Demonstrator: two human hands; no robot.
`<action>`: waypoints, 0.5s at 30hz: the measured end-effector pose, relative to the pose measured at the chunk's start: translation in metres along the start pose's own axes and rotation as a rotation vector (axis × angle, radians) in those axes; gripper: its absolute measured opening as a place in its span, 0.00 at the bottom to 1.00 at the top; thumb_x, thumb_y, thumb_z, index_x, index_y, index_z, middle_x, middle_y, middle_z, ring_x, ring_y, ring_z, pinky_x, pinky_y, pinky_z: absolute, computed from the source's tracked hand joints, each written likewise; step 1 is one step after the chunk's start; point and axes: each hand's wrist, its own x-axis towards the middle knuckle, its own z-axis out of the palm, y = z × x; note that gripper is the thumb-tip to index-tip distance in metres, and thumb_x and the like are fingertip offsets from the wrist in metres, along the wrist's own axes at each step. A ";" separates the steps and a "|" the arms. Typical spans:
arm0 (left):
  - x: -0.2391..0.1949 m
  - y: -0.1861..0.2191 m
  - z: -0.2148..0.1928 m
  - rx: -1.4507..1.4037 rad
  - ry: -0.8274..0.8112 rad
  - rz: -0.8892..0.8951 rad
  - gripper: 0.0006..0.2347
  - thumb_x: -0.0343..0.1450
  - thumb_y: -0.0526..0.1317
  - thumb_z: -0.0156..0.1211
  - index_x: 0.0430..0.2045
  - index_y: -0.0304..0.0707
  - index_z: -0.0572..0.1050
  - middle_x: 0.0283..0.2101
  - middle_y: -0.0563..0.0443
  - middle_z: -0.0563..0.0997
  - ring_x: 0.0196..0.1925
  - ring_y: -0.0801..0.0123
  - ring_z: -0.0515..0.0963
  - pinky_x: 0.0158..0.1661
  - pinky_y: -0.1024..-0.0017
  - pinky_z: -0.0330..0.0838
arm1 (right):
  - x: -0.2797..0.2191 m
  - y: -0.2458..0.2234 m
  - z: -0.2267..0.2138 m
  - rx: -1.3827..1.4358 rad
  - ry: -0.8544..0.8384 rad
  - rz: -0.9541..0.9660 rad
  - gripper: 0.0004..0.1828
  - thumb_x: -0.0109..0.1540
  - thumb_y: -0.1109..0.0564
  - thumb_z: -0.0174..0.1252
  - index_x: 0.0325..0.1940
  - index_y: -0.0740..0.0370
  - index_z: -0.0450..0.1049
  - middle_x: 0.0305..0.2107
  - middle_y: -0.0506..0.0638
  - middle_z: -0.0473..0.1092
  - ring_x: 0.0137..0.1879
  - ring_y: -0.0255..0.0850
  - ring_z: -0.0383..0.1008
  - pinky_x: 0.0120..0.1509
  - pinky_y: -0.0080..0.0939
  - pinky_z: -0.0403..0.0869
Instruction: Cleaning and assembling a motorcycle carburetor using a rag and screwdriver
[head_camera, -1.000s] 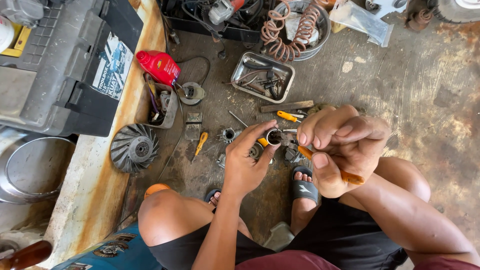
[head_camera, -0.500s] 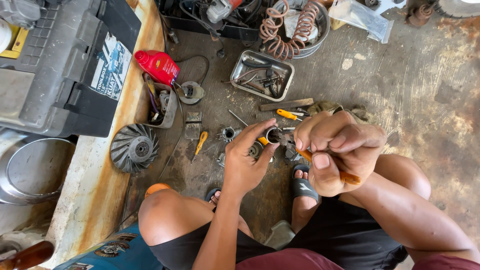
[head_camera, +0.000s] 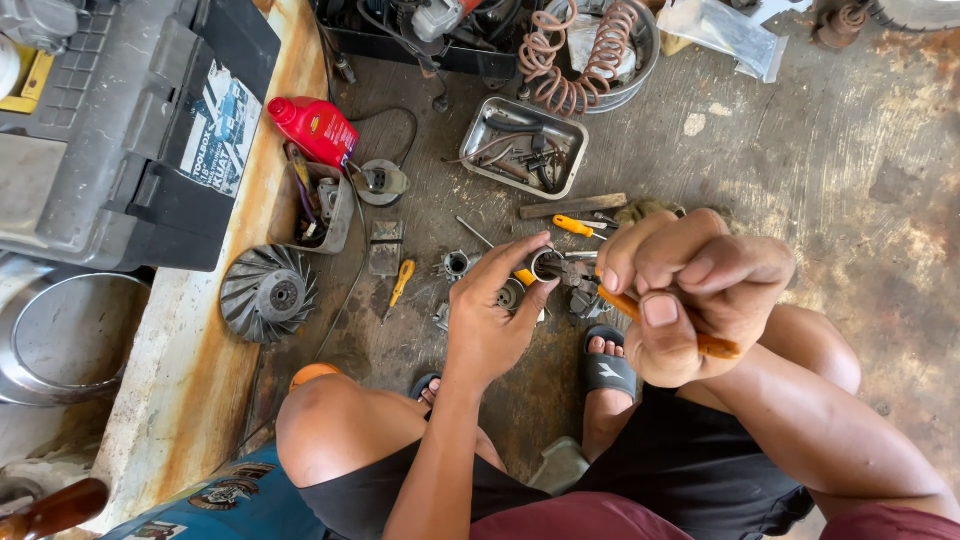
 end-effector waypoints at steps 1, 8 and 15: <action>0.001 -0.001 0.000 0.000 0.000 0.000 0.20 0.63 0.25 0.67 0.50 0.33 0.76 0.49 0.45 0.84 0.47 0.61 0.85 0.51 0.70 0.78 | 0.002 0.002 -0.002 0.000 0.000 0.000 0.14 0.65 0.61 0.51 0.52 0.52 0.58 0.32 0.47 0.60 0.34 0.37 0.64 0.40 0.36 0.73; 0.000 -0.005 0.001 0.050 0.004 -0.049 0.19 0.64 0.28 0.65 0.51 0.33 0.76 0.50 0.45 0.84 0.47 0.63 0.85 0.50 0.70 0.78 | 0.010 0.006 -0.019 0.030 0.001 -0.001 0.15 0.65 0.64 0.48 0.53 0.54 0.57 0.35 0.48 0.62 0.33 0.37 0.68 0.37 0.33 0.73; -0.009 -0.049 0.008 -0.860 0.104 -0.557 0.21 0.71 0.36 0.63 0.60 0.38 0.69 0.48 0.41 0.83 0.48 0.59 0.84 0.34 0.75 0.70 | 0.012 0.007 -0.034 0.054 0.003 0.060 0.15 0.67 0.62 0.49 0.56 0.54 0.59 0.39 0.48 0.63 0.36 0.38 0.70 0.42 0.34 0.75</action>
